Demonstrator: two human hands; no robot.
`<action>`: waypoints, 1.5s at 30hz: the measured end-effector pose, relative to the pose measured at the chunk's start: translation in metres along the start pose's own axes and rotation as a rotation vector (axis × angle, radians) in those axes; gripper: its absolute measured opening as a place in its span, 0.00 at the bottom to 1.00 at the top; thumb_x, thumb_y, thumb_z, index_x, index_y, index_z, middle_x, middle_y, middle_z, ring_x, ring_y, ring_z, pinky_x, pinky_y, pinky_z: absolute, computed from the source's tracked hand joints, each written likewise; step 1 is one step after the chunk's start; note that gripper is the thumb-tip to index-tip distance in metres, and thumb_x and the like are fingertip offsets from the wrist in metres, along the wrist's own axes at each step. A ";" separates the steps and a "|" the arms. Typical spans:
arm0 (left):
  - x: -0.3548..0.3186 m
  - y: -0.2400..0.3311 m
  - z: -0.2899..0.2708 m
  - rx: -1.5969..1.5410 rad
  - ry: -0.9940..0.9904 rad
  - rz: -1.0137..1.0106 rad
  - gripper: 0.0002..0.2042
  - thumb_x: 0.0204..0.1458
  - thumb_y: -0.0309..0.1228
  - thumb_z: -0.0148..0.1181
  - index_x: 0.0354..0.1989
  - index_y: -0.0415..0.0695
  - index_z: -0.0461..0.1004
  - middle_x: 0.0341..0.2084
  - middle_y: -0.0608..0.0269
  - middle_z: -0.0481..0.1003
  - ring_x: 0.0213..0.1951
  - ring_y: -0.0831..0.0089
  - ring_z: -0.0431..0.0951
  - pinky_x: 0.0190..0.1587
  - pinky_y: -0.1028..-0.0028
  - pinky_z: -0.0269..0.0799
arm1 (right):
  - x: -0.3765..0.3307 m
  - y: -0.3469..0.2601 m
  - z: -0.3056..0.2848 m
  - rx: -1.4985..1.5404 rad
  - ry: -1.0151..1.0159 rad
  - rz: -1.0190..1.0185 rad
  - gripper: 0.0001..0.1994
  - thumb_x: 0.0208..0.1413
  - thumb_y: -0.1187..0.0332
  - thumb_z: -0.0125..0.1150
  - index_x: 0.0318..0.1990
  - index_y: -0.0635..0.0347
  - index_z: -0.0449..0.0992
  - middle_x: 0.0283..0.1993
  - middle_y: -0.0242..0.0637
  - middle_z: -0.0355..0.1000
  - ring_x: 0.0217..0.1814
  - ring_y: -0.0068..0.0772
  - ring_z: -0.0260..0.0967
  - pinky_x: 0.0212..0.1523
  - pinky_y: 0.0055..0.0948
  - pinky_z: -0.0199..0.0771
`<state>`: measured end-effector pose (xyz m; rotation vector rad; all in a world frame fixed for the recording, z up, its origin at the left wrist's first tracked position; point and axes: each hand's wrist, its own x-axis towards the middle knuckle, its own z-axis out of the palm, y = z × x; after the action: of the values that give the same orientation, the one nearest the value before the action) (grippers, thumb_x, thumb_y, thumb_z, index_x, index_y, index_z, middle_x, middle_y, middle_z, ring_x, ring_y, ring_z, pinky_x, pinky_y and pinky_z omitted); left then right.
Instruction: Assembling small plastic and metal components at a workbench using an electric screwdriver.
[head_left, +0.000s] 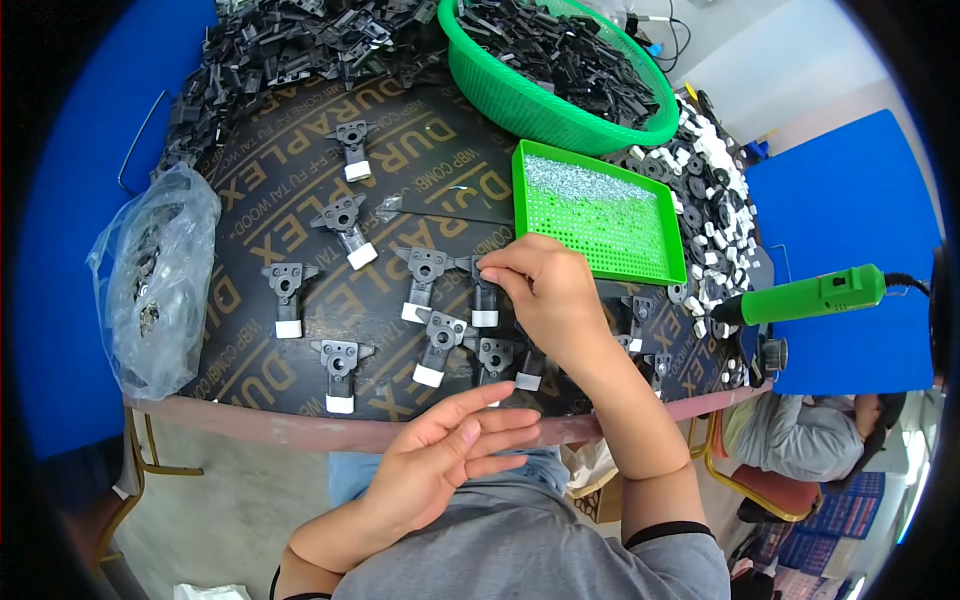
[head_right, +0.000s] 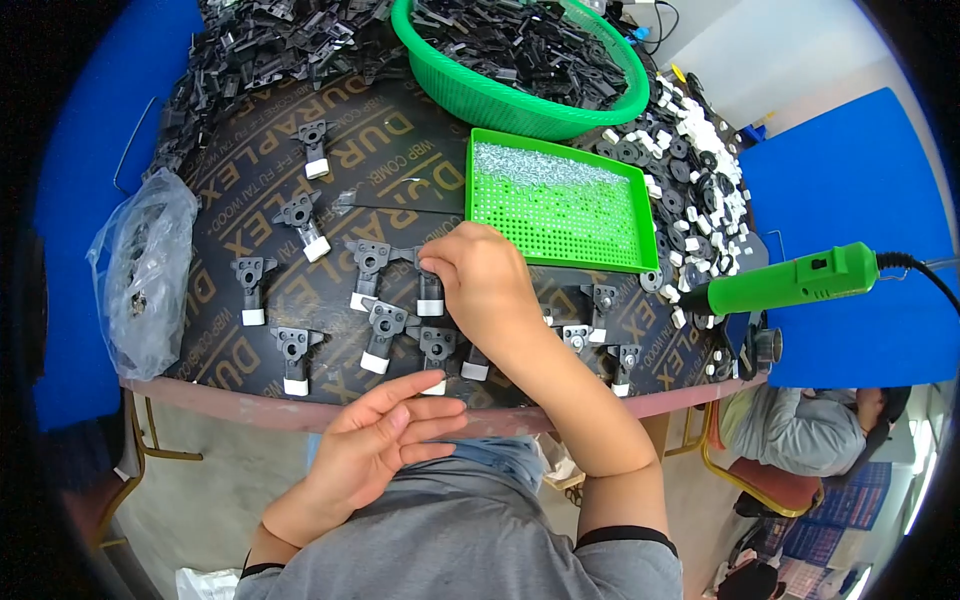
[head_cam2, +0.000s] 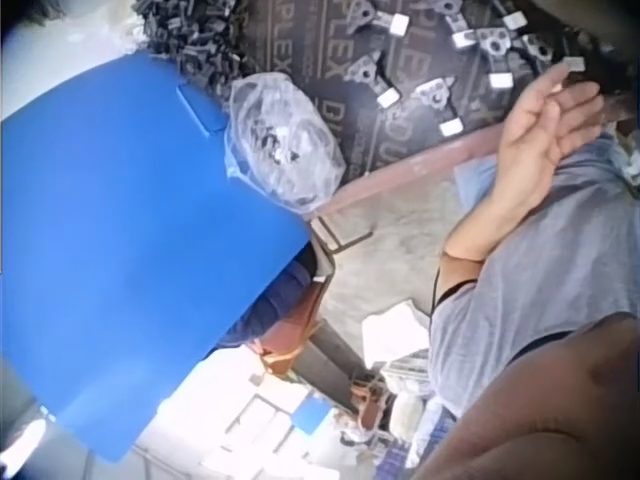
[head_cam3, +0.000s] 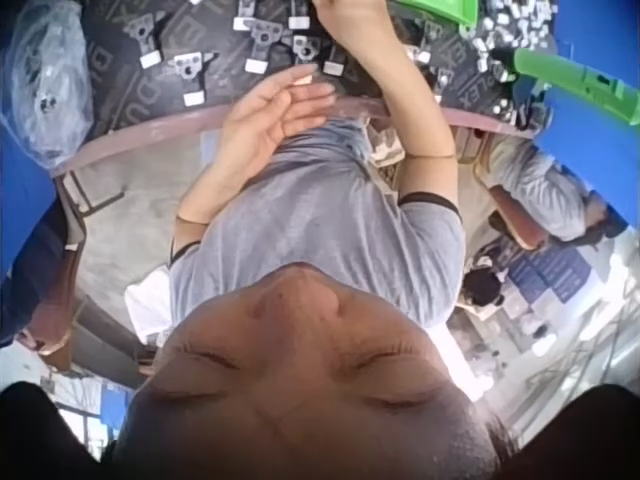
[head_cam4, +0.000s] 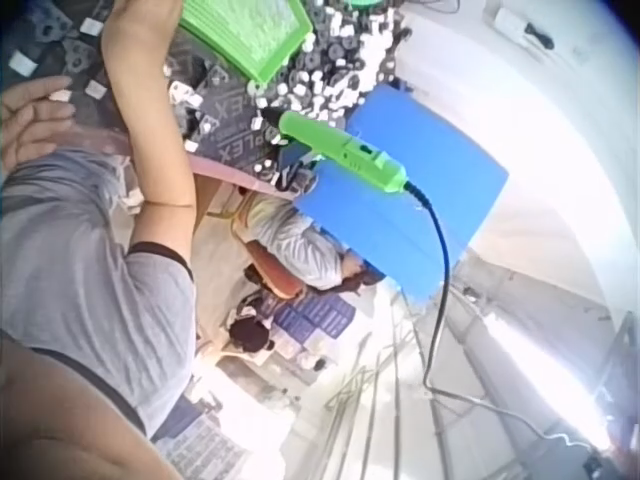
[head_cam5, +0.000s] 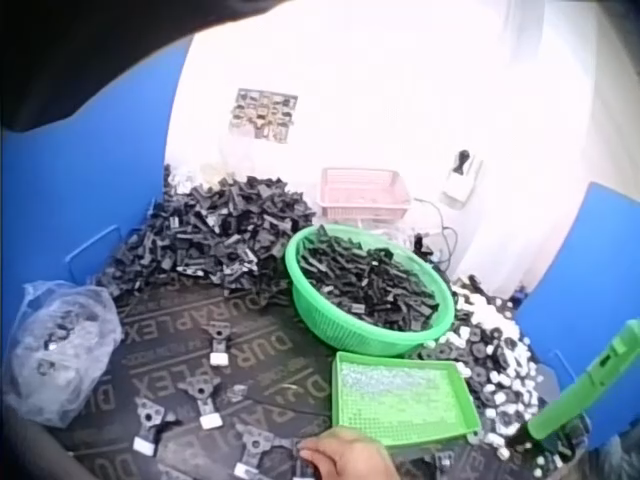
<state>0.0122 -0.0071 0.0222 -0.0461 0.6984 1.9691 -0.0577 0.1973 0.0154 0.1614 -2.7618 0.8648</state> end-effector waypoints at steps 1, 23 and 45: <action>0.001 0.001 -0.001 -0.002 0.002 0.002 0.23 0.66 0.36 0.41 0.67 0.38 0.55 0.60 0.43 0.65 0.63 0.53 0.66 0.62 0.58 0.65 | 0.000 0.000 0.001 0.001 -0.003 -0.002 0.06 0.49 0.76 0.66 0.36 0.62 0.81 0.32 0.39 0.76 0.32 0.33 0.74 0.33 0.28 0.72; -0.046 0.107 -0.058 1.199 1.149 1.427 0.18 0.60 0.24 0.50 0.58 0.33 0.66 0.54 0.50 0.72 0.58 0.62 0.69 0.62 0.67 0.61 | -0.070 -0.035 -0.042 0.357 0.006 0.248 0.04 0.48 0.81 0.65 0.32 0.66 0.78 0.33 0.37 0.75 0.33 0.29 0.71 0.34 0.23 0.70; -0.122 0.226 -0.194 1.592 1.382 0.767 0.06 0.52 0.27 0.63 0.36 0.38 0.79 0.28 0.66 0.78 0.31 0.79 0.75 0.35 0.78 0.70 | -0.066 -0.033 -0.020 0.112 0.068 0.067 0.07 0.46 0.79 0.67 0.34 0.61 0.80 0.33 0.36 0.73 0.35 0.33 0.71 0.33 0.26 0.71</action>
<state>-0.1651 -0.2748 0.0016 -0.1811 3.3185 1.1160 0.0152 0.1845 0.0323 0.0579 -2.6704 1.0240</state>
